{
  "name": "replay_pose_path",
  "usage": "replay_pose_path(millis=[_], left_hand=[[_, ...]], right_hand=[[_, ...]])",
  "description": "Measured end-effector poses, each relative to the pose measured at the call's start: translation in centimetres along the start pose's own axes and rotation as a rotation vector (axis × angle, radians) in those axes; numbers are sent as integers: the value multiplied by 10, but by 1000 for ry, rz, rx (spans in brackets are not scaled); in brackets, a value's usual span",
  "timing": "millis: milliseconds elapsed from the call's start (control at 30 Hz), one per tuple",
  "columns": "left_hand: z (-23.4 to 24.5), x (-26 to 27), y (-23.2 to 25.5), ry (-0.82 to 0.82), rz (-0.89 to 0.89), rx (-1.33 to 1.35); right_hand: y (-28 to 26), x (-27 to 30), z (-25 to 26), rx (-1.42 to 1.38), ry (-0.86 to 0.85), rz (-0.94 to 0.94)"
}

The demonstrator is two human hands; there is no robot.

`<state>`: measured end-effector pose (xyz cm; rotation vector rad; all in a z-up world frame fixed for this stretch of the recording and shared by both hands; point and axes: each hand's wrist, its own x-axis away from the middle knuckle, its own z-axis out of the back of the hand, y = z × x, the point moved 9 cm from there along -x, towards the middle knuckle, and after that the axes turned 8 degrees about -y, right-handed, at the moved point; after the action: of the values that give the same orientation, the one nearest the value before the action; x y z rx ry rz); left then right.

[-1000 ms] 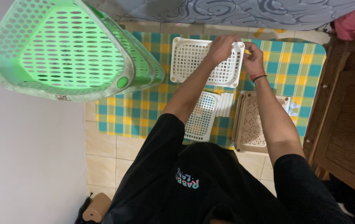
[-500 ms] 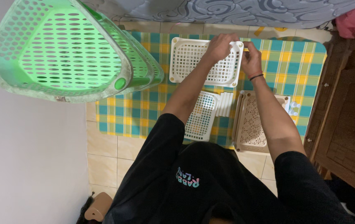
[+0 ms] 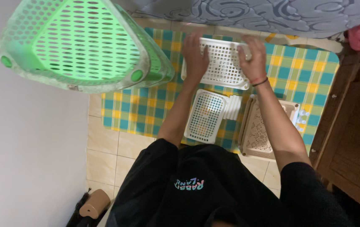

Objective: The person assembles a small white plastic storage rack by inserting cylindrical legs into the corners of a perforated tray and stacking a second tray on top. The person handles the trays and legs by hand, aligning and pressing them together on a checkered tablecloth.

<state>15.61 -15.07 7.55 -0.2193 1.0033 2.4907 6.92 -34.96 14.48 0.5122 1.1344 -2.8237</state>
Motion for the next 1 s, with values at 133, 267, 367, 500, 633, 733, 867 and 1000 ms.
replay_pose_path(millis=[133, 267, 367, 500, 633, 733, 867, 1000], left_hand=[[17, 7, -57, -11, 159, 151], [-7, 8, -96, -153, 322, 394], [-26, 9, -113, -142, 338, 488], [-54, 5, -121, -58, 230, 722], [-65, 11, -121, 38, 193, 602], [-70, 20, -121, -45, 217, 317], [-67, 21, -117, -112, 221, 202], [-58, 27, -117, -111, 213, 240]], right_hand=[[-38, -41, -58, -120, -247, 132], [-52, -72, -120, -41, -348, 264], [-37, -85, -159, -82, -468, 220], [-30, -90, -175, -144, -563, 208], [-43, -92, -167, -164, -611, 226], [-56, -94, -157, -146, -596, 255], [-44, -95, -164, -95, -669, 96], [-44, -99, -165, -150, -632, 202]])
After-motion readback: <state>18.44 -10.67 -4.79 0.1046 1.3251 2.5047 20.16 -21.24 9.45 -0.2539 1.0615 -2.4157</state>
